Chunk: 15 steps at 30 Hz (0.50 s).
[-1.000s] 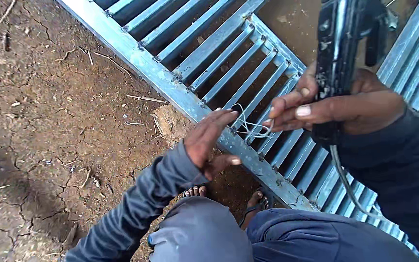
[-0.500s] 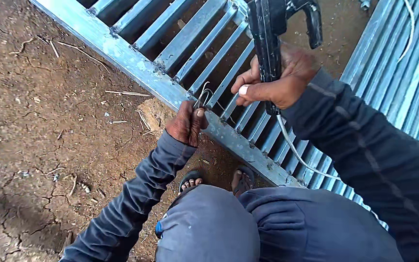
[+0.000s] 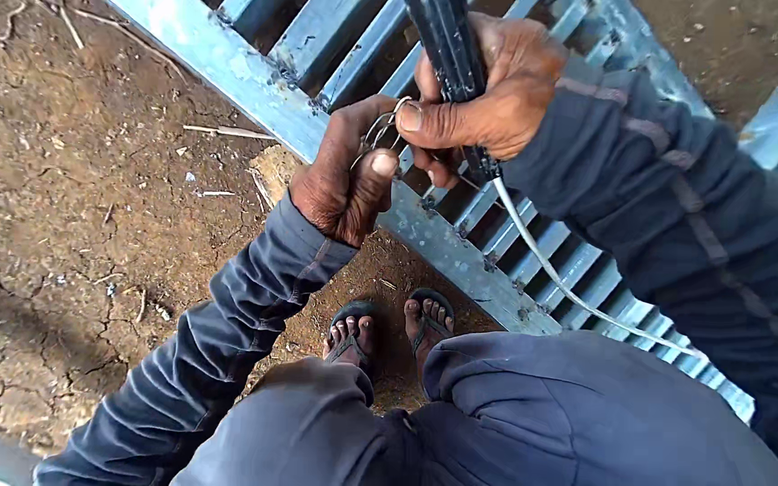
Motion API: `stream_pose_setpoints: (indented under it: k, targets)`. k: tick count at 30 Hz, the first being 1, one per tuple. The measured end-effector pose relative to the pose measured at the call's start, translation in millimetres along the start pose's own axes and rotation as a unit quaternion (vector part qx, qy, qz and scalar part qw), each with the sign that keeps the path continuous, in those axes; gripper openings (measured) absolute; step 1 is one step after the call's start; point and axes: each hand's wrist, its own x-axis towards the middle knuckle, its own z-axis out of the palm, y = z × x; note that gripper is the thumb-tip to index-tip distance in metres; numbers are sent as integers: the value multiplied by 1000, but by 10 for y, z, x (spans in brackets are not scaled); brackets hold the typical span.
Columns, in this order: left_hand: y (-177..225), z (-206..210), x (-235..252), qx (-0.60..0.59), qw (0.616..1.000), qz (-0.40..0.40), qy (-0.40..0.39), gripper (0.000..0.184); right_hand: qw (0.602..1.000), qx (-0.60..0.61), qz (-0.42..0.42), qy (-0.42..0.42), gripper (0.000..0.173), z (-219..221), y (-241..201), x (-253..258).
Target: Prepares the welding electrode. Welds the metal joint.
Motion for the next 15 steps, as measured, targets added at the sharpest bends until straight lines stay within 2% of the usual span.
stream_pose_setpoints:
  k: [4, 8, 11, 13, 15]
  targets:
    - [22, -157, 73, 108, 993, -49, -21, 40, 996, -28, 64, -63, 25, -175, -10, 303]
    - [45, -266, 288, 206, 974, -40, -89, 33, 988, -84, 95, -85, 31, -389, -88, 422]
    - [154, -267, 504, 155, 976, -99, -117, 27, 989, -89, 89, -79, 27, -502, -84, 448]
    - [242, -258, 685, 92, 979, -146, -106, 21, 992, -79, 76, -68, 26, -599, -154, 462]
    - [362, -242, 848, 64, 977, -178, -102, 23, 993, -80, 67, -62, 26, -678, -261, 474]
